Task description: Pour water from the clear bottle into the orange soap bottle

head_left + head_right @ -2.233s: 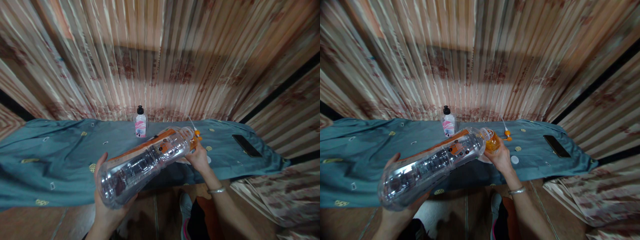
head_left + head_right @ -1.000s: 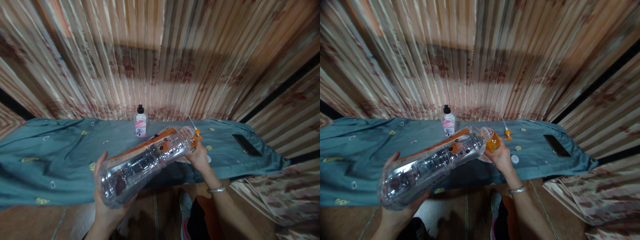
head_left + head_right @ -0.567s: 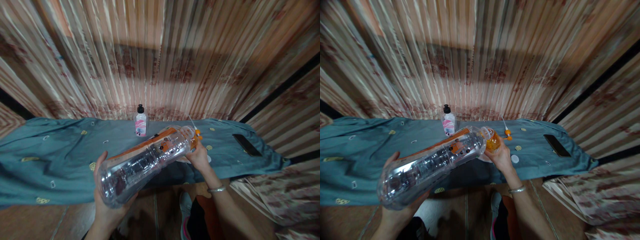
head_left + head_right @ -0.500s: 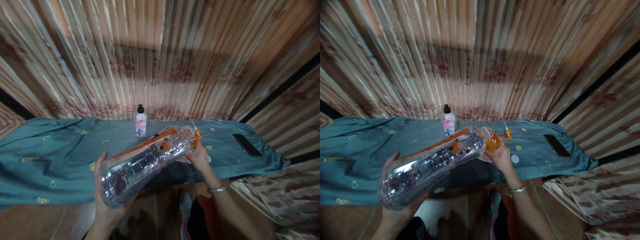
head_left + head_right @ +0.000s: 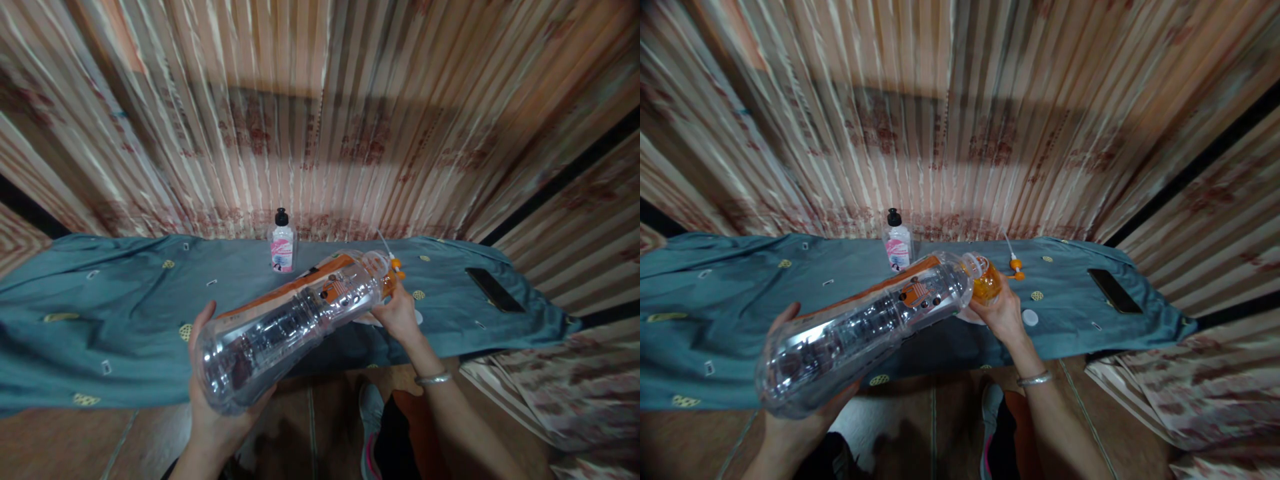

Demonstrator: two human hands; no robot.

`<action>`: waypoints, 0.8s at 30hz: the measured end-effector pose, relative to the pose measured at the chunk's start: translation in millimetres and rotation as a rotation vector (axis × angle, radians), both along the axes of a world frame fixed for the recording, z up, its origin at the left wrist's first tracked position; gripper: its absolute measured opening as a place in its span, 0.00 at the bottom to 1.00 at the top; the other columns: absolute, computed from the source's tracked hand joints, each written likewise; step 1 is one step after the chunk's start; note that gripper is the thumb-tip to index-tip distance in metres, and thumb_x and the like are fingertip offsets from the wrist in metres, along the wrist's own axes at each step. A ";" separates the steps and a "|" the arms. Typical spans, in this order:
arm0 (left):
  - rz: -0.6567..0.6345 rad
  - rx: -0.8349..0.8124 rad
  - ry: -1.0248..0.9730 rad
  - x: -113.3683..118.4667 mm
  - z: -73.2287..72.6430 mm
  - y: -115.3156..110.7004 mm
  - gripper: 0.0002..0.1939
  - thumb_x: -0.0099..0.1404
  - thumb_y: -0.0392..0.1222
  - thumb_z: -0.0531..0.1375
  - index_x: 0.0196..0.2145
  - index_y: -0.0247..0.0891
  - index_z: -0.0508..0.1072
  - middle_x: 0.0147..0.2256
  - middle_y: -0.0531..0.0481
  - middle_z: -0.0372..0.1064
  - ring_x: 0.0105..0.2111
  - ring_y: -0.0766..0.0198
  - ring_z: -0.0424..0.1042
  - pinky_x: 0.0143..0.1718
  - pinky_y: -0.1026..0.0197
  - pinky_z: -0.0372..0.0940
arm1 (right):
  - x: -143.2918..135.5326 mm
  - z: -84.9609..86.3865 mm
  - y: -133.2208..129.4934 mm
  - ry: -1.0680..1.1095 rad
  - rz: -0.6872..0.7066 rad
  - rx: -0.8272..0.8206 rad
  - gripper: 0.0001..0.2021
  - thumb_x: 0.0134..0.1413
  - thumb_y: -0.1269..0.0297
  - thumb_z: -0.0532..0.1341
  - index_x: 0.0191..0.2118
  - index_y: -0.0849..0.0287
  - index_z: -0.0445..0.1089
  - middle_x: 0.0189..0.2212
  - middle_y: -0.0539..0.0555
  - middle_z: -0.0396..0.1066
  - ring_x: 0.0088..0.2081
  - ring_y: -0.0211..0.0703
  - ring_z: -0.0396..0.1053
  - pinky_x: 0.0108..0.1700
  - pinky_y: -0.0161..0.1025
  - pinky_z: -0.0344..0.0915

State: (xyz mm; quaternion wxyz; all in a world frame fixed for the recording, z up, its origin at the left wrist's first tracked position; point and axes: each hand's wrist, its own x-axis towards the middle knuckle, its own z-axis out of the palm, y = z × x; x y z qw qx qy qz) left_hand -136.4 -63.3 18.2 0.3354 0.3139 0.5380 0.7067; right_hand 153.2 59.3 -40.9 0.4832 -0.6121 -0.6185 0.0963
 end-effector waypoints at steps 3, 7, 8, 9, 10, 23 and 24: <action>0.005 0.018 -0.066 3.0 1.8 -0.1 0.65 0.30 0.27 0.75 0.70 0.53 0.72 0.34 0.58 0.77 0.26 0.56 0.75 0.24 0.55 0.74 | 0.1 0.2 0.3 0.003 -0.004 -0.007 0.33 0.45 0.52 0.72 0.58 0.54 0.76 0.46 0.59 0.88 0.46 0.64 0.88 0.48 0.54 0.85; 0.002 0.023 -0.027 2.6 2.6 -0.2 0.66 0.29 0.28 0.78 0.70 0.51 0.73 0.35 0.58 0.76 0.26 0.57 0.75 0.26 0.54 0.76 | -0.3 0.4 0.7 0.008 -0.004 0.010 0.32 0.44 0.52 0.73 0.58 0.54 0.75 0.47 0.60 0.88 0.47 0.64 0.88 0.49 0.53 0.84; -0.004 0.009 -0.033 1.9 1.9 -0.2 0.67 0.30 0.29 0.79 0.71 0.52 0.72 0.35 0.58 0.76 0.26 0.57 0.75 0.26 0.54 0.76 | -0.3 0.2 0.7 0.008 -0.003 0.013 0.32 0.44 0.53 0.73 0.58 0.53 0.76 0.47 0.59 0.88 0.47 0.64 0.88 0.49 0.53 0.84; 0.000 0.001 -0.026 0.9 0.7 -0.1 0.67 0.30 0.30 0.79 0.71 0.52 0.72 0.35 0.57 0.76 0.27 0.56 0.75 0.26 0.53 0.76 | -0.2 -0.1 0.7 0.007 -0.001 0.015 0.32 0.45 0.53 0.73 0.58 0.53 0.76 0.47 0.59 0.88 0.47 0.63 0.88 0.49 0.53 0.84; 0.011 0.005 -0.004 -0.5 -1.0 0.1 0.67 0.30 0.30 0.79 0.71 0.53 0.73 0.36 0.57 0.76 0.28 0.55 0.75 0.27 0.52 0.77 | 0.0 -0.5 0.7 0.003 -0.001 0.015 0.32 0.45 0.53 0.73 0.58 0.53 0.76 0.47 0.59 0.88 0.47 0.63 0.88 0.49 0.53 0.84; 0.030 0.007 0.027 -2.0 0.5 1.2 0.65 0.29 0.32 0.78 0.69 0.49 0.74 0.34 0.57 0.75 0.26 0.55 0.74 0.26 0.51 0.76 | 1.0 -1.2 0.6 -0.024 0.003 0.011 0.31 0.47 0.51 0.72 0.58 0.54 0.75 0.46 0.59 0.88 0.46 0.64 0.88 0.48 0.54 0.84; 0.034 0.017 0.044 -1.9 0.8 1.4 0.64 0.29 0.32 0.78 0.68 0.50 0.74 0.34 0.57 0.75 0.26 0.56 0.74 0.27 0.51 0.76 | 0.8 -0.8 0.5 -0.021 0.004 0.011 0.31 0.47 0.51 0.72 0.58 0.53 0.75 0.47 0.59 0.88 0.46 0.64 0.88 0.48 0.54 0.84</action>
